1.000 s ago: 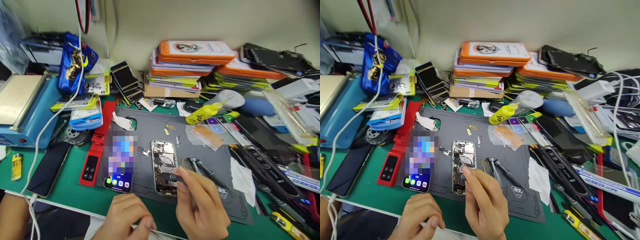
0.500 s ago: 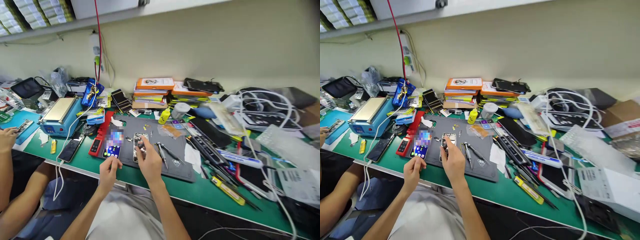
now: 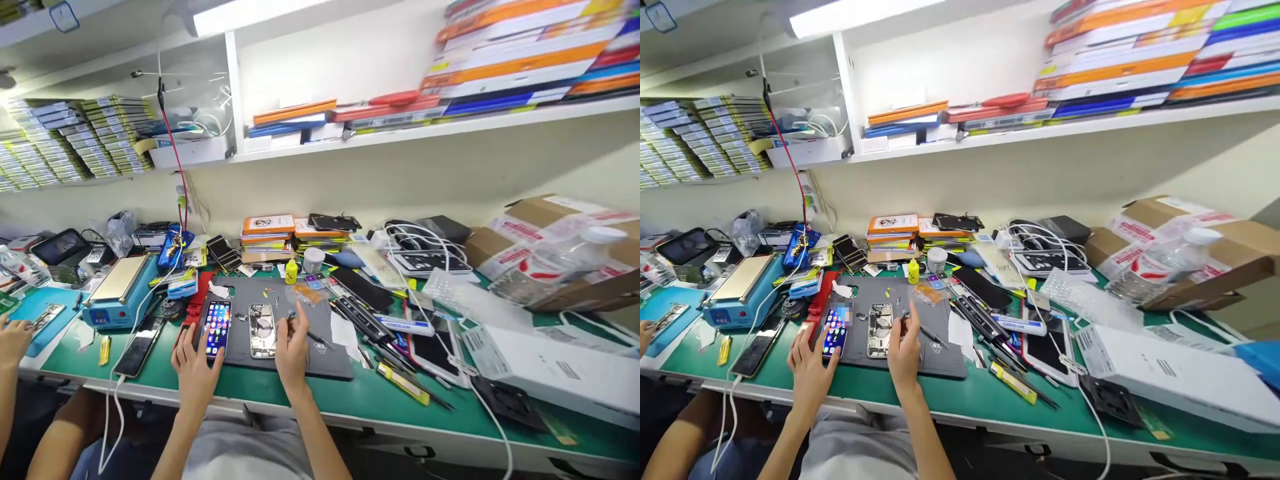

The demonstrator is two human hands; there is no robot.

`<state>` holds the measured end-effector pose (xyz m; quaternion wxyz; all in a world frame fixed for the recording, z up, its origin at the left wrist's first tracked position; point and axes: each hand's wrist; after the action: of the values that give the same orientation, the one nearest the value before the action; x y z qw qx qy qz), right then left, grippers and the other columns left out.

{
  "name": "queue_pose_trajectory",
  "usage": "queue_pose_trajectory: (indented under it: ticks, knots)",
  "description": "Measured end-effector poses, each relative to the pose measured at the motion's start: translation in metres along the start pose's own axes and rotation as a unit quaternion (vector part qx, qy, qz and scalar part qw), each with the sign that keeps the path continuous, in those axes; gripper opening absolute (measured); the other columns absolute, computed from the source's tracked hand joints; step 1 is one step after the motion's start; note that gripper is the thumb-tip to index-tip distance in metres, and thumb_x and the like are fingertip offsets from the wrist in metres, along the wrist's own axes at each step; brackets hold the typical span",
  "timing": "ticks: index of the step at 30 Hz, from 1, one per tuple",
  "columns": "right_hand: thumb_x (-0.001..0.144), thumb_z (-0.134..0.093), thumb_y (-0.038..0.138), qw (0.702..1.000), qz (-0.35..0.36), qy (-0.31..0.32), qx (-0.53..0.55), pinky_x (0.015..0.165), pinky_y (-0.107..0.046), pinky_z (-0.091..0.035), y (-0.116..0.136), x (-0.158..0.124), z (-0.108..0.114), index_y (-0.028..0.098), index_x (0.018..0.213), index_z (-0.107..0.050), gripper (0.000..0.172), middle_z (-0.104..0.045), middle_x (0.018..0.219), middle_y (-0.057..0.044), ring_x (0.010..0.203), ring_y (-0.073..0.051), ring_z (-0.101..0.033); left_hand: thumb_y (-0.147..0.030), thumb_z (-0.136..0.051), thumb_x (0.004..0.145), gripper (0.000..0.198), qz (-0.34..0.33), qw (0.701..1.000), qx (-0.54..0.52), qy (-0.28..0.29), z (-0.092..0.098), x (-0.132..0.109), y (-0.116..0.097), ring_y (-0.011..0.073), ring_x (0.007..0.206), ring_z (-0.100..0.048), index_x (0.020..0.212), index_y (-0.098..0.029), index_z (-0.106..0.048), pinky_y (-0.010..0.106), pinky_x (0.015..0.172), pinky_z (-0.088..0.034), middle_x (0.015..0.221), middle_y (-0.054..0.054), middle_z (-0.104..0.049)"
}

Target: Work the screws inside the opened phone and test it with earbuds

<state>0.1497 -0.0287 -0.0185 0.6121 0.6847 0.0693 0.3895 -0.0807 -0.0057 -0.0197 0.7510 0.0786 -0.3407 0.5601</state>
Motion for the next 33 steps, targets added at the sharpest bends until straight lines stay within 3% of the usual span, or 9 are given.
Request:
queue_pose_trajectory:
  ticks: [5,7,11,16,19,22,27,33]
  knots:
    - [0.116,-0.042,0.040,1.000,0.006,0.011,-0.014,0.068,-0.027,-0.055,-0.006,-0.008,0.002,0.015,0.160,-0.042,0.051,-0.068,0.085,-0.003,0.072,-0.016,-0.067,-0.045,-0.071,0.103,0.037,-0.100,0.994,-0.001,0.041,-0.001,-0.014,0.007,0.0342,0.158,-0.048,0.140,-0.045,-0.075,0.053,0.133,-0.036,0.160,0.005,-0.060]
    - [0.116,-0.043,0.040,0.999,0.009,0.021,-0.026,0.065,-0.026,-0.055,-0.010,-0.012,0.003,0.016,0.159,-0.044,0.050,-0.066,0.083,-0.001,0.069,-0.015,-0.065,-0.047,-0.073,0.102,0.045,-0.110,0.993,-0.001,0.043,-0.001,-0.019,0.010,0.0317,0.155,-0.052,0.146,-0.042,-0.071,0.048,0.135,-0.035,0.155,0.006,-0.063]
    - [0.115,-0.047,0.044,0.997,0.006,0.025,-0.071,0.065,-0.027,-0.055,-0.017,-0.013,0.016,0.018,0.161,-0.043,0.053,-0.064,0.082,0.000,0.068,-0.015,-0.064,-0.048,-0.071,0.103,0.056,-0.075,0.996,0.016,0.042,-0.006,-0.022,0.008,0.0362,0.160,-0.045,0.154,-0.026,-0.063,0.051,0.137,-0.029,0.160,0.015,-0.057]
    - [0.108,-0.061,0.054,0.971,-0.035,0.026,-0.234,0.077,-0.032,-0.055,-0.021,-0.001,0.066,0.019,0.149,-0.063,0.054,-0.072,0.105,-0.010,0.088,-0.021,-0.070,-0.056,-0.065,0.105,0.075,-0.011,1.000,0.010,0.017,-0.008,-0.019,-0.004,0.0379,0.166,-0.036,0.164,-0.014,-0.047,0.054,0.141,-0.023,0.155,0.022,-0.058]
    - [0.103,-0.065,0.062,0.939,-0.048,0.061,-0.335,0.076,-0.034,-0.050,-0.016,0.014,0.092,0.019,0.144,-0.070,0.060,-0.072,0.108,-0.013,0.086,-0.022,-0.067,-0.057,-0.063,0.106,0.075,0.004,0.999,-0.014,0.037,-0.007,-0.015,-0.007,0.0375,0.168,-0.033,0.164,-0.013,-0.046,0.054,0.141,-0.023,0.153,0.022,-0.059]
    - [0.104,-0.059,0.069,0.911,-0.044,0.080,-0.403,0.076,-0.037,-0.045,-0.013,0.028,0.107,0.018,0.147,-0.071,0.067,-0.070,0.102,-0.013,0.081,-0.023,-0.062,-0.049,-0.067,0.105,0.066,-0.025,0.998,-0.038,0.042,-0.005,-0.016,-0.005,0.0362,0.165,-0.038,0.158,-0.014,-0.051,0.052,0.139,-0.027,0.145,0.021,-0.065]
    - [0.110,-0.050,0.068,0.857,0.023,0.106,-0.504,0.080,-0.040,-0.044,-0.022,0.047,0.120,0.017,0.152,-0.068,0.069,-0.069,0.098,-0.014,0.089,-0.029,-0.060,-0.034,-0.068,0.102,0.047,-0.046,0.995,-0.073,0.052,0.001,-0.018,-0.001,0.0344,0.159,-0.046,0.146,-0.022,-0.059,0.050,0.133,-0.036,0.138,0.016,-0.069]
    - [0.108,-0.041,0.077,0.852,0.002,0.114,-0.512,0.090,-0.047,-0.049,-0.046,0.058,0.128,0.011,0.129,-0.080,0.079,-0.071,0.110,-0.021,0.101,-0.033,-0.061,-0.036,-0.066,0.104,0.052,-0.024,0.992,-0.072,0.100,0.001,-0.012,-0.001,0.0362,0.166,-0.036,0.151,-0.018,-0.055,0.056,0.139,-0.029,0.147,0.019,-0.062]
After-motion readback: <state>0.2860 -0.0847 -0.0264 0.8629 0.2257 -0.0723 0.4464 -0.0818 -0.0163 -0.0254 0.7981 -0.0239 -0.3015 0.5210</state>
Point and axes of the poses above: each hand's wrist, its own x-axis towards the middle knuckle, its own z-axis out of the back of the hand, y = z × x
